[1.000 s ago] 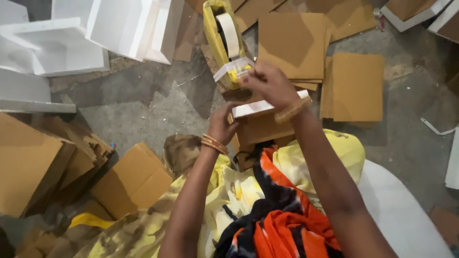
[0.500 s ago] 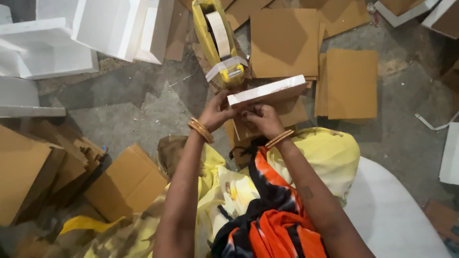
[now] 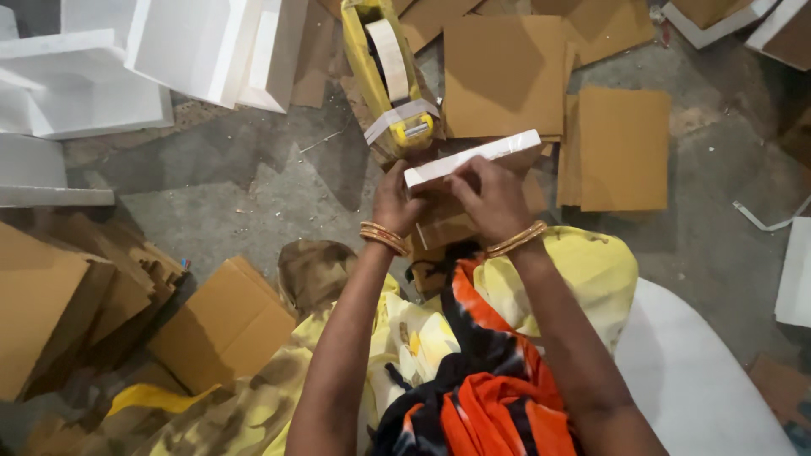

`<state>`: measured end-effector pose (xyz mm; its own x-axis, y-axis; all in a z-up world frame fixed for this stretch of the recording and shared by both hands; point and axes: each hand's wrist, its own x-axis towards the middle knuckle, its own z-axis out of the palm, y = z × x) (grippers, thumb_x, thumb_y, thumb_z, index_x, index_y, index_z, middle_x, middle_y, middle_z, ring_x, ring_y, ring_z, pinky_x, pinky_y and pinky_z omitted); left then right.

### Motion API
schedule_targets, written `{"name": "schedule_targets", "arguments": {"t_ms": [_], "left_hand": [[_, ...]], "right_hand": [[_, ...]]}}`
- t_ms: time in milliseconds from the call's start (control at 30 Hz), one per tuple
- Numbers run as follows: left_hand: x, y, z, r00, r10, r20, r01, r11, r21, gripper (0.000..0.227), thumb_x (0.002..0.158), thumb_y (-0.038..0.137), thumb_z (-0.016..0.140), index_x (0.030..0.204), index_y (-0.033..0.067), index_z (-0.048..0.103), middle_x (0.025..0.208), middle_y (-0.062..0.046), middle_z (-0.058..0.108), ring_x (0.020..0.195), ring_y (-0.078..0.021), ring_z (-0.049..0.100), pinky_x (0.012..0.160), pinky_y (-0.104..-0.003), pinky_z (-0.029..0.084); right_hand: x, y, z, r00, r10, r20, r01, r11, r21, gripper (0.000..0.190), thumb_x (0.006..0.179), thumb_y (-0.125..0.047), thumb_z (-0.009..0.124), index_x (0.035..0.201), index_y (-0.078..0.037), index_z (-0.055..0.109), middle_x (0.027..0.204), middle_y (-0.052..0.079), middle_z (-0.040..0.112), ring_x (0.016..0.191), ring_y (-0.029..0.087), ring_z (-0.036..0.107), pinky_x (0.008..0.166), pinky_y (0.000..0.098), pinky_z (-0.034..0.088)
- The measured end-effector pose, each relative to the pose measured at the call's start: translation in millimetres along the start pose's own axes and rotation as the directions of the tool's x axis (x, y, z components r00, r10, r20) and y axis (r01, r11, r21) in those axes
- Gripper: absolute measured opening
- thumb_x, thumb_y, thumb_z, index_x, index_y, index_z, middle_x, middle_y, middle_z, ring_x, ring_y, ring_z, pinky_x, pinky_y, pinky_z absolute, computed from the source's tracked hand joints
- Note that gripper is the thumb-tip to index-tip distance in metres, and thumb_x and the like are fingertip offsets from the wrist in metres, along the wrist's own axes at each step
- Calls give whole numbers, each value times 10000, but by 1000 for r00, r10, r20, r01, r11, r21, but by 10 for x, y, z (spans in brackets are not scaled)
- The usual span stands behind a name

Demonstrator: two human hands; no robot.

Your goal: The person assembles small cardboard boxes by inserting white foam inserts and securing them with a tape dispenser. They repeatedly pick up flat cardboard pieces, fold them into box shapes, insert the foam, and apply tape to seal the edges.

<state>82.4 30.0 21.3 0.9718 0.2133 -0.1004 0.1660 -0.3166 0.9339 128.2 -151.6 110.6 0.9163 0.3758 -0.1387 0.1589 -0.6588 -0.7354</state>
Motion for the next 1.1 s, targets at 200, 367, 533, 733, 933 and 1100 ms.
{"name": "schedule_targets", "arguments": {"t_ms": [200,367,533,733,933,1100], "left_hand": [[-36,47,-78,998,18,55,-14,998,-68,533,710,77,786,1192,38,561,1073,-190,713,1041,-381,691,869,-422,534],[21,-87,-108,998,49,36,-53,988,146,587,705,17,734,1259,64,545,1075,-218,698,1041,-443,647,848,-479,521],[-51,-205,-26,997,15,73,-43,915,402,527,786,3,679,1281,121,544,1034,-189,692,991,-449,641,806,-541,507],[-714,-497,300,990,142,21,-140,930,341,432,817,114,773,1197,155,570,1028,-141,690,978,-414,655,796,-525,517],[-849,-550,402,999,2,-36,8,960,279,454,820,134,785,1214,131,559,1128,-159,675,1090,-418,630,888,-517,521],[-861,-433,292,998,56,-40,-46,975,216,521,749,88,780,1232,155,596,1091,-151,667,1041,-393,629,861,-494,519]], "right_hand": [[402,-270,-9,966,-257,-3,245,916,318,623,936,-134,769,1465,-53,450,1193,135,693,1061,224,718,871,335,585],[696,-161,285,978,-203,55,176,933,315,781,902,-84,780,1561,-121,364,1236,169,712,1063,205,755,918,323,592],[701,-159,258,977,-213,21,207,964,166,892,784,58,662,1589,-150,340,1235,186,720,1094,232,732,919,343,579],[160,20,117,936,97,340,-170,966,193,855,830,-121,794,1584,-141,390,935,201,784,903,228,760,811,352,564],[382,450,368,915,-87,393,-14,969,246,625,812,-149,807,1390,-64,585,1115,154,779,962,191,756,829,348,602],[684,708,600,789,114,604,99,946,-308,544,793,-322,742,1321,-198,694,1242,79,724,1056,261,699,927,378,533]]}}
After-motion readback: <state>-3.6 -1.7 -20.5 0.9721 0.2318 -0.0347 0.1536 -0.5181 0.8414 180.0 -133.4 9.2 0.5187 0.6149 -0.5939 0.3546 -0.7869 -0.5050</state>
